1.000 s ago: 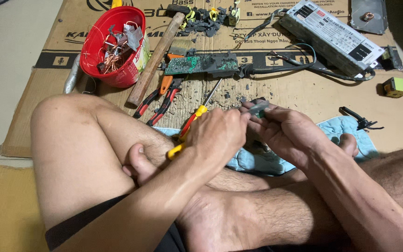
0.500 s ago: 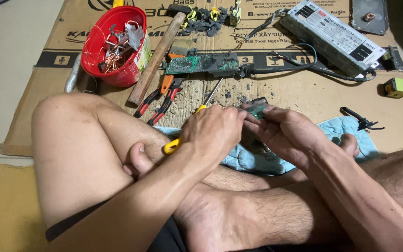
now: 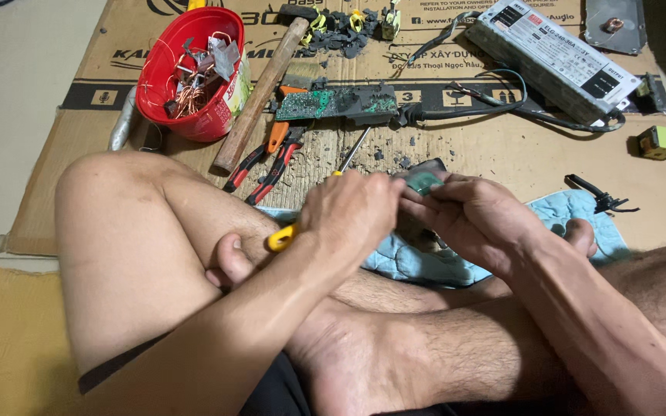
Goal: The person scrapes a green circuit board with a screwdriver to remove material. The person works on the board while sitting on the floor, surrounded by tools and electronic parts.
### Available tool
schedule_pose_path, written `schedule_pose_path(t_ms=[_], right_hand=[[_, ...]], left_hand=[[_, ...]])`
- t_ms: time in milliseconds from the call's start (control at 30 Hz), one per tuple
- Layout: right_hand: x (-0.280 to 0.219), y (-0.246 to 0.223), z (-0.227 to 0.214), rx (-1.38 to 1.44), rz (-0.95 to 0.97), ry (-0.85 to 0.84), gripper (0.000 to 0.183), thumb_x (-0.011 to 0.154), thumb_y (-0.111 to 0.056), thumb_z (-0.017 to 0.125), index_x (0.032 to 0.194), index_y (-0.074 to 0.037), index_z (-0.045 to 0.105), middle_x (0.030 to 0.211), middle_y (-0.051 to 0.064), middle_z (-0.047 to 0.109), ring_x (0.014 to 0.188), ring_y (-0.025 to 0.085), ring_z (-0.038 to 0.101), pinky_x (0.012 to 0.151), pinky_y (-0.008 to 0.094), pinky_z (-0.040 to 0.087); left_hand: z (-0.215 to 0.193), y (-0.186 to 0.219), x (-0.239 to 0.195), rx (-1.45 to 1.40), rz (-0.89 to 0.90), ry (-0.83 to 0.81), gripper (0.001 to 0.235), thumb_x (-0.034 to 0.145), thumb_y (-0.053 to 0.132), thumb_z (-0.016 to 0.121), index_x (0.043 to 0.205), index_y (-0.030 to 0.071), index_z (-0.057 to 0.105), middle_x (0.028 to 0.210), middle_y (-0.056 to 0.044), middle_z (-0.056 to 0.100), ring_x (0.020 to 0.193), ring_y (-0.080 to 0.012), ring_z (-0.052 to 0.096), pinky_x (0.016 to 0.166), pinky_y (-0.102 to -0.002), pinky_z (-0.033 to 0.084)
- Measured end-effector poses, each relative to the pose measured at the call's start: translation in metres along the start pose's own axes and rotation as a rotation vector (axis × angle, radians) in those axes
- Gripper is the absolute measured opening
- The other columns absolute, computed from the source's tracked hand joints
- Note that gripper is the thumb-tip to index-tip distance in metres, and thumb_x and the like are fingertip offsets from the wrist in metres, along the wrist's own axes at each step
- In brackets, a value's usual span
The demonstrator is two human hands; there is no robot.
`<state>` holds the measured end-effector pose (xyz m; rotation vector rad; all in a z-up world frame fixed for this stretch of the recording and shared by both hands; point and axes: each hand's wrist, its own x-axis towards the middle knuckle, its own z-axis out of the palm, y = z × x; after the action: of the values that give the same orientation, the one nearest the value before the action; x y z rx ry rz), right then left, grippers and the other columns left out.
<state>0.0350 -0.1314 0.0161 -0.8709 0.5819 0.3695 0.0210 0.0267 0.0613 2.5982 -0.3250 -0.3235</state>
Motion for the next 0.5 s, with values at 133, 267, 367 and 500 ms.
schedule_pose_path(t_ms=[133, 267, 367, 500], right_hand=[[0.005, 0.002, -0.006, -0.006, 0.009, -0.024, 0.034, 0.098, 0.003, 0.038, 0.131, 0.007, 0.044, 0.131, 0.019, 0.05, 0.141, 0.042, 0.053, 0.119, 0.059, 0.039], [0.013, 0.004, -0.016, -0.012, -0.012, -0.027, 0.032, 0.097, 0.006, 0.037, 0.128, 0.009, 0.044, 0.127, 0.021, 0.048, 0.136, 0.043, 0.055, 0.117, 0.059, 0.04], [0.011, 0.003, -0.013, 0.024, -0.016, -0.032, 0.031, 0.098, 0.007, 0.037, 0.127, 0.012, 0.044, 0.127, 0.024, 0.049, 0.137, 0.048, 0.053, 0.118, 0.062, 0.039], [0.016, 0.003, -0.022, -0.019, -0.009, -0.039, 0.027, 0.099, 0.004, 0.039, 0.125, 0.008, 0.044, 0.12, 0.015, 0.044, 0.138, 0.041, 0.054, 0.118, 0.054, 0.041]], left_hand=[[0.001, -0.004, 0.004, 0.025, 0.075, -0.031, 0.039, 0.11, 0.025, 0.038, 0.102, 0.003, 0.069, 0.065, -0.012, 0.068, 0.069, -0.0292, 0.075, 0.068, -0.045, 0.061], [0.003, -0.002, 0.004, 0.025, 0.084, -0.018, 0.039, 0.11, 0.026, 0.039, 0.101, 0.002, 0.07, 0.063, -0.011, 0.067, 0.068, -0.028, 0.074, 0.066, -0.044, 0.061], [0.003, -0.004, 0.002, 0.0, 0.069, -0.03, 0.039, 0.109, 0.025, 0.039, 0.1, 0.002, 0.069, 0.062, -0.011, 0.066, 0.066, -0.0288, 0.074, 0.065, -0.045, 0.061], [0.001, 0.002, -0.001, 0.039, 0.097, -0.054, 0.041, 0.108, 0.029, 0.039, 0.104, 0.003, 0.071, 0.07, -0.016, 0.071, 0.078, -0.0332, 0.076, 0.072, -0.05, 0.061]])
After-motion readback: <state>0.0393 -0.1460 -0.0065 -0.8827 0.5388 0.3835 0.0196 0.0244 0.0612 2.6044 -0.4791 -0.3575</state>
